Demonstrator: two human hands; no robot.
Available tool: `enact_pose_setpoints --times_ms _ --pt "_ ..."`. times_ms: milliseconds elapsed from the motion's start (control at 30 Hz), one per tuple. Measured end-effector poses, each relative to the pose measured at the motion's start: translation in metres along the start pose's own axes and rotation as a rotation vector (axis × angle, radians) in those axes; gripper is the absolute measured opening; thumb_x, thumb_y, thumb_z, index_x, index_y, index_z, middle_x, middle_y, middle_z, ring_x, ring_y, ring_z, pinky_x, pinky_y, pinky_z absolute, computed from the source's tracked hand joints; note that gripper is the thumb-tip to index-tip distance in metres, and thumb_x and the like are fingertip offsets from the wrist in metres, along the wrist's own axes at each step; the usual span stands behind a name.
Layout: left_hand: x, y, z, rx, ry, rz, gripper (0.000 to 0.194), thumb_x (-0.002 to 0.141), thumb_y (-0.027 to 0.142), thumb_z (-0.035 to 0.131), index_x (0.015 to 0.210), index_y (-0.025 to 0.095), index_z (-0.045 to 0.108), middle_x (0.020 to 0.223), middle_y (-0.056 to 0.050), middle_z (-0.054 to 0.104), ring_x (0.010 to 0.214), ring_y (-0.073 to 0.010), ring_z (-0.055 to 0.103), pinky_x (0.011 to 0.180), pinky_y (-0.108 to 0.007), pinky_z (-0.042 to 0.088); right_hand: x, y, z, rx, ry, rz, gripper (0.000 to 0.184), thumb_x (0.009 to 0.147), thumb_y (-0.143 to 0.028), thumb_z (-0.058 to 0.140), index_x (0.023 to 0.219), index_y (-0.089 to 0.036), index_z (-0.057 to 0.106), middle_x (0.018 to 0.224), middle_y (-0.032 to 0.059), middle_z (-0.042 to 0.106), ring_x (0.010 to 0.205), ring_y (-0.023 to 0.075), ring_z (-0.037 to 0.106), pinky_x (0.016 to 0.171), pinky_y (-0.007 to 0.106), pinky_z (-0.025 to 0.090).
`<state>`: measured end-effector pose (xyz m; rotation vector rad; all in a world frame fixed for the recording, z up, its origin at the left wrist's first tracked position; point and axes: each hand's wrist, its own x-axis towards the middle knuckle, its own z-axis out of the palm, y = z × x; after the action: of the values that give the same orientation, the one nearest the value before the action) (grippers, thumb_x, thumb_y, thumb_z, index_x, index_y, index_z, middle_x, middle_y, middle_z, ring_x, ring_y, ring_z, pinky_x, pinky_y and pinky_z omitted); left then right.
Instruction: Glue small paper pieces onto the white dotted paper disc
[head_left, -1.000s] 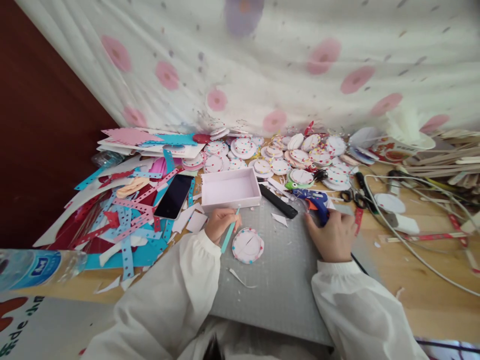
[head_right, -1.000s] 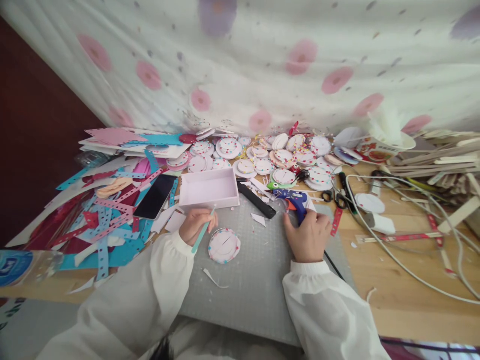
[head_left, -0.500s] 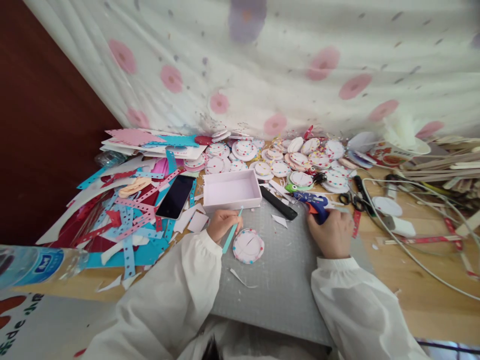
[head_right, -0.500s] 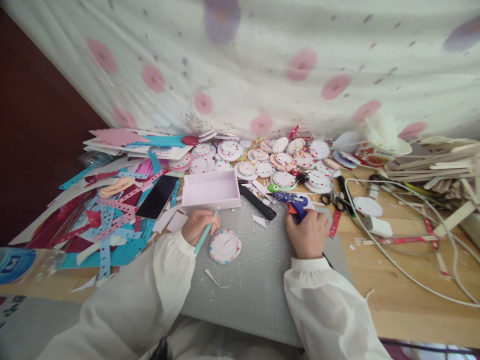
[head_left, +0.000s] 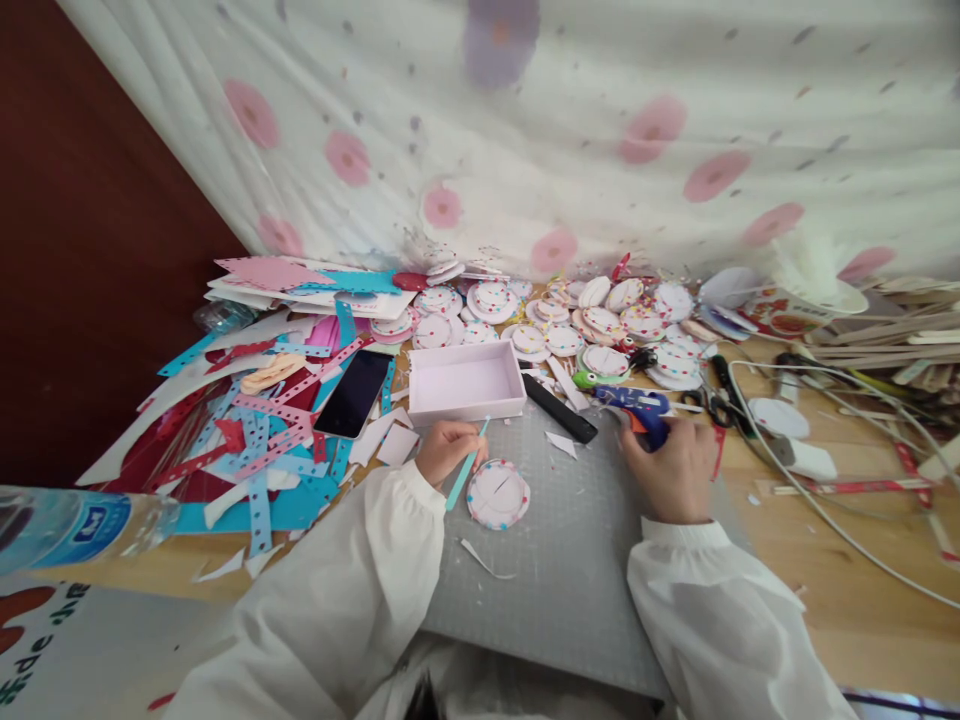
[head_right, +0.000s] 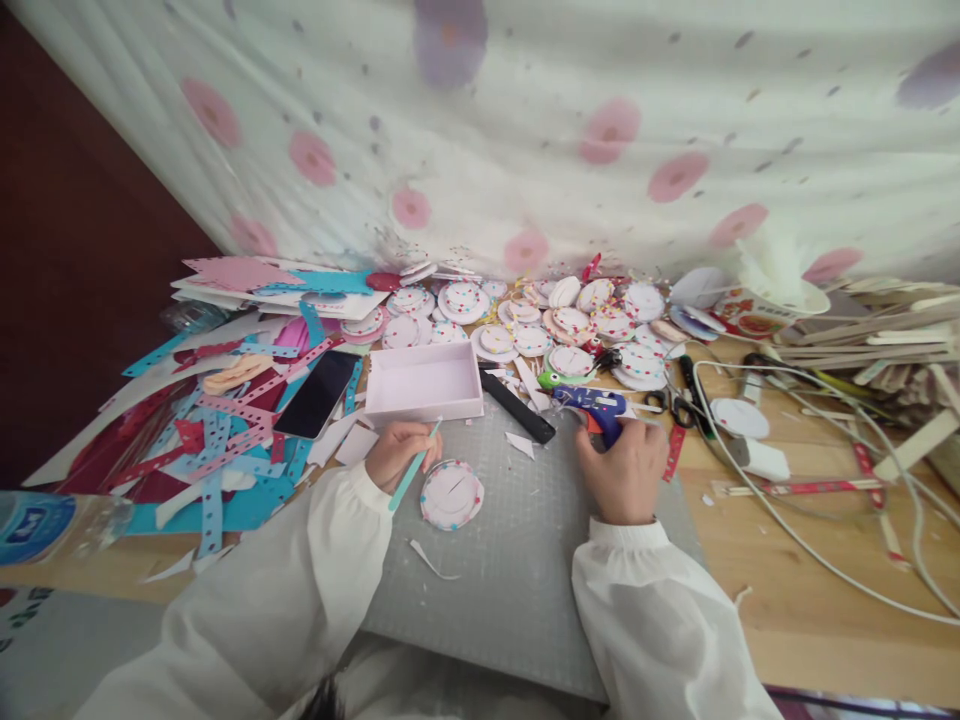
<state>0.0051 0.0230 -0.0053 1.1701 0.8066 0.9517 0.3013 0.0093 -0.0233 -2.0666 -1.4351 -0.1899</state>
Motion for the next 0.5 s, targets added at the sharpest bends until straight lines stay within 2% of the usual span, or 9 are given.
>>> enact_pose_setpoints --times_ms 67,133,267,367,500 --pt "0.0 0.0 0.0 -0.002 -0.008 0.006 0.031 0.071 0.02 0.054 0.04 0.015 0.052 0.045 -0.001 0.048 0.054 -0.014 0.05 0.056 -0.028 0.036 0.002 -0.004 -0.005 0.102 0.091 0.016 0.046 0.069 -0.049 0.061 0.098 -0.013 0.051 0.093 0.0148 0.053 0.097 0.0331 0.05 0.082 0.047 0.042" --pt "0.0 0.0 0.0 -0.002 -0.013 0.012 0.031 0.07 0.019 0.054 0.039 0.015 0.052 0.044 -0.001 0.048 0.054 -0.0141 0.051 0.057 -0.028 0.037 0.001 -0.016 -0.009 0.225 0.119 0.063 0.049 0.067 -0.048 0.064 0.1 -0.015 0.048 0.091 0.0107 0.052 0.088 0.0281 0.053 0.076 0.044 0.044" --pt "0.0 -0.001 -0.002 0.006 -0.032 0.026 0.031 0.069 0.017 0.053 0.039 0.014 0.054 0.044 -0.002 0.049 0.056 -0.0144 0.052 0.059 -0.028 0.038 -0.012 -0.051 -0.005 0.542 -0.021 0.172 0.048 0.067 -0.041 0.067 0.102 -0.019 0.042 0.075 -0.0016 0.05 0.06 0.0147 0.049 0.058 0.03 0.042" --pt "0.001 -0.003 -0.004 0.009 -0.051 0.036 0.031 0.07 0.017 0.055 0.039 0.014 0.055 0.044 -0.002 0.05 0.056 -0.0147 0.052 0.06 -0.028 0.039 -0.025 -0.067 0.005 0.636 0.018 0.073 0.044 0.063 -0.034 0.067 0.096 -0.021 0.04 0.077 -0.0026 0.046 0.063 0.0133 0.049 0.059 0.028 0.041" --pt "0.001 -0.003 -0.005 0.01 -0.082 0.053 0.031 0.07 0.016 0.057 0.039 0.014 0.056 0.045 -0.003 0.051 0.056 -0.015 0.052 0.058 -0.028 0.038 -0.034 -0.07 0.014 0.677 0.029 -0.028 0.039 0.063 -0.028 0.067 0.088 -0.023 0.038 0.075 -0.0032 0.043 0.063 0.0127 0.047 0.059 0.028 0.041"
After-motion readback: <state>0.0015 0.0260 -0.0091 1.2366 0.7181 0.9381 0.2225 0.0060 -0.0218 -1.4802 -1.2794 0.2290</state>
